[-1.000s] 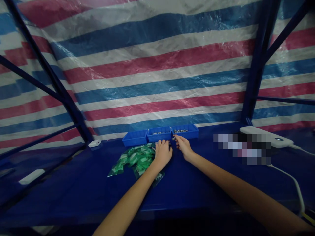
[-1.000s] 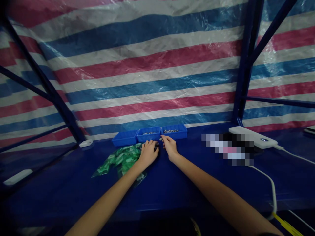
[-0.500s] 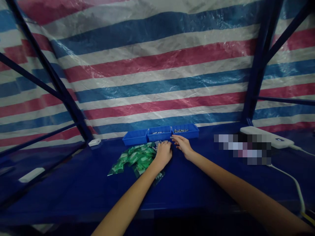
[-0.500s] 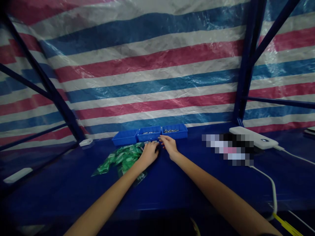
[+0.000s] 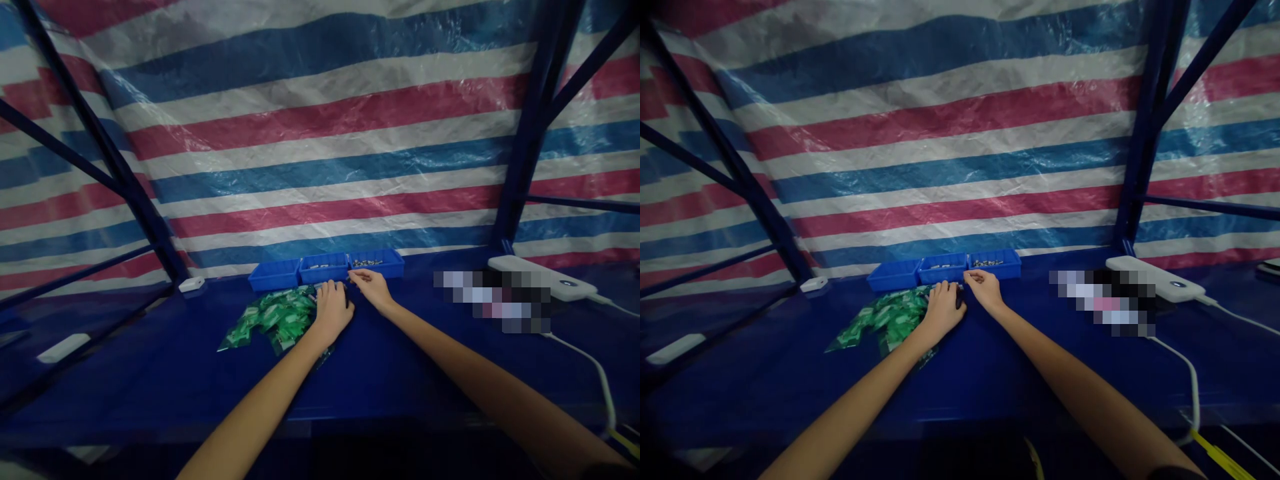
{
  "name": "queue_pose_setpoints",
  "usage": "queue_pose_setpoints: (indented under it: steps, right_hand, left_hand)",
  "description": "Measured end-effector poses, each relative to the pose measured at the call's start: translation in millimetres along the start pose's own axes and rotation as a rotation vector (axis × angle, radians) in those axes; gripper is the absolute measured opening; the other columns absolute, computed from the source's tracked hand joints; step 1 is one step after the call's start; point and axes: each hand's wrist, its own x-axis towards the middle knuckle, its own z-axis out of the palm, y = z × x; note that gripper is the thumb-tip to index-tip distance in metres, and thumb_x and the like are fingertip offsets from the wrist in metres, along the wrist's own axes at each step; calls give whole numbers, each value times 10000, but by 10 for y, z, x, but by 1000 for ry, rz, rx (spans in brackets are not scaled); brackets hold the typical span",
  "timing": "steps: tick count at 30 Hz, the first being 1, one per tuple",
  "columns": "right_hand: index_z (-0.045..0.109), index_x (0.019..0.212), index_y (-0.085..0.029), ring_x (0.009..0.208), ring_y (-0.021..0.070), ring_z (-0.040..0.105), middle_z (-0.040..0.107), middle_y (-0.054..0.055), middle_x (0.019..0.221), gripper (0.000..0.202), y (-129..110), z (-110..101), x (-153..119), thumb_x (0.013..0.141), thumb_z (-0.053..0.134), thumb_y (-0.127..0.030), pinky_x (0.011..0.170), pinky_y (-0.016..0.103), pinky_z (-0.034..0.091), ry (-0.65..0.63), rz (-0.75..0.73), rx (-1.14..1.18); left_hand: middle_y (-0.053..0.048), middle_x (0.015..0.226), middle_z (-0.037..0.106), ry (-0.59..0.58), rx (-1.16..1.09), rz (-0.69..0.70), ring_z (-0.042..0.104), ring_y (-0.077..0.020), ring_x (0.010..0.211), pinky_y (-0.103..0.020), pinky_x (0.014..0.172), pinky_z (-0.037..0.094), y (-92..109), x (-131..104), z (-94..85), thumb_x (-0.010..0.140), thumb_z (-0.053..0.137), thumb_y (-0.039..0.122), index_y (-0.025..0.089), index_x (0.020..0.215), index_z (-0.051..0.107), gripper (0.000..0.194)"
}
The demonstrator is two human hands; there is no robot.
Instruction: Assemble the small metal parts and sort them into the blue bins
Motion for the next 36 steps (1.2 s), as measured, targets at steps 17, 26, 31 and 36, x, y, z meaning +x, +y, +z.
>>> queue_pose_setpoints:
  steps: [17, 26, 31, 36]
  right_hand:
    - [603, 1123, -260, 985, 174, 596, 644, 45, 1108, 493, -151, 71, 51, 642, 696, -313, 717, 238, 460, -158, 100, 317]
    - [699, 857, -191, 830, 176, 635, 702, 47, 841, 251, -61, 68, -42, 744, 568, -373, 633, 238, 459, -138, 176, 212]
    - [703, 789, -167, 724, 174, 640, 699, 67, 755, 288, -52, 78, -72, 732, 598, -429, 513, 212, 422, -201, 195, 220]
    - [713, 836, -187, 718, 145, 632, 705, 53, 790, 298, -80, 84, -114, 713, 621, -443, 512, 184, 393, -281, 178, 229]
  left_hand:
    - [-125, 897, 597, -11, -13, 123, 489, -287, 971, -414, 840, 358, 86, -31, -24, 755, 510, 324, 148, 749, 612, 203]
    - [-66, 877, 620, 103, -243, -86, 524, -228, 907, -370, 830, 382, -3, 76, -94, 808, 485, 345, 186, 821, 630, 216]
    - [-45, 823, 628, 248, -607, -243, 557, -172, 824, -298, 782, 414, -115, 204, -26, 809, 494, 386, 176, 867, 642, 263]
    - [-51, 844, 653, 276, -969, -318, 583, -152, 777, -267, 736, 436, -170, 263, 91, 791, 502, 399, 149, 876, 636, 296]
